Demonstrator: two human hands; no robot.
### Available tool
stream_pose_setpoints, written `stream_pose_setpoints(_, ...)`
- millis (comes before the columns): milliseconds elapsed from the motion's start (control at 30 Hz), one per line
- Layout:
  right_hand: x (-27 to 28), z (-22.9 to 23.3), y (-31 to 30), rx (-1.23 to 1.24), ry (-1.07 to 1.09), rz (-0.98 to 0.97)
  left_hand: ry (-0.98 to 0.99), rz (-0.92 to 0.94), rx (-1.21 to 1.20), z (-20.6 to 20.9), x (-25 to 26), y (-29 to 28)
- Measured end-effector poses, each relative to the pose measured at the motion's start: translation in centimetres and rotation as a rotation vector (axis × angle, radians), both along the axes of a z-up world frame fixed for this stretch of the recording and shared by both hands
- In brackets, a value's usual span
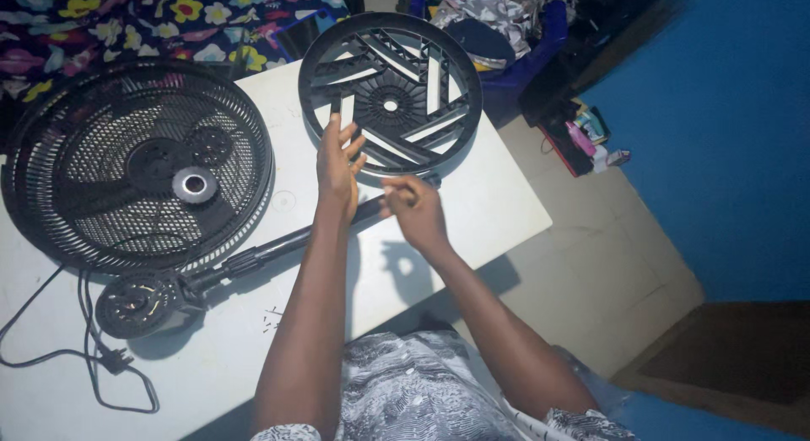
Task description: The person assembles an electric fan on a white table. They attach the rear grille to the stand, place the fan blades onto the motor, fit the front grille, and secure the motor to the stand using a screwdriver.
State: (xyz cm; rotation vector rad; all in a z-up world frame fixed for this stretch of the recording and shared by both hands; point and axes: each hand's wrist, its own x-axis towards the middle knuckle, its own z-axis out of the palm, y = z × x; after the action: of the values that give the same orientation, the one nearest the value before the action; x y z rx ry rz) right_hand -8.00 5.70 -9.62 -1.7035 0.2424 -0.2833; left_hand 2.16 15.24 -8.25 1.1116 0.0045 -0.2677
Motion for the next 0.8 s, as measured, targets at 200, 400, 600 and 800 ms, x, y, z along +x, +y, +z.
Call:
stream_pose_setpoints(200,1.8,-1.7,-3.5,-0.111,-0.112,-0.034,0.0,0.008,0.156,-0.4,-0.9,0.0)
stream_pose_setpoints(400,4.2,-3.1,-6.8,-0.078,0.305,-0.061,0.111,0.137,0.314,-2.2,-1.0,-0.5)
stream_pose_setpoints(600,6.6,-6.7,-11.8,-0.011,0.464,-0.007,0.189,0.284,0.292,-3.9,-1.5,-2.6)
stream_pose_setpoints(800,9.9,-11.3,-16.5,0.34,0.581,0.004,0.224,0.385,0.377,-4.1,-2.5,-5.0)
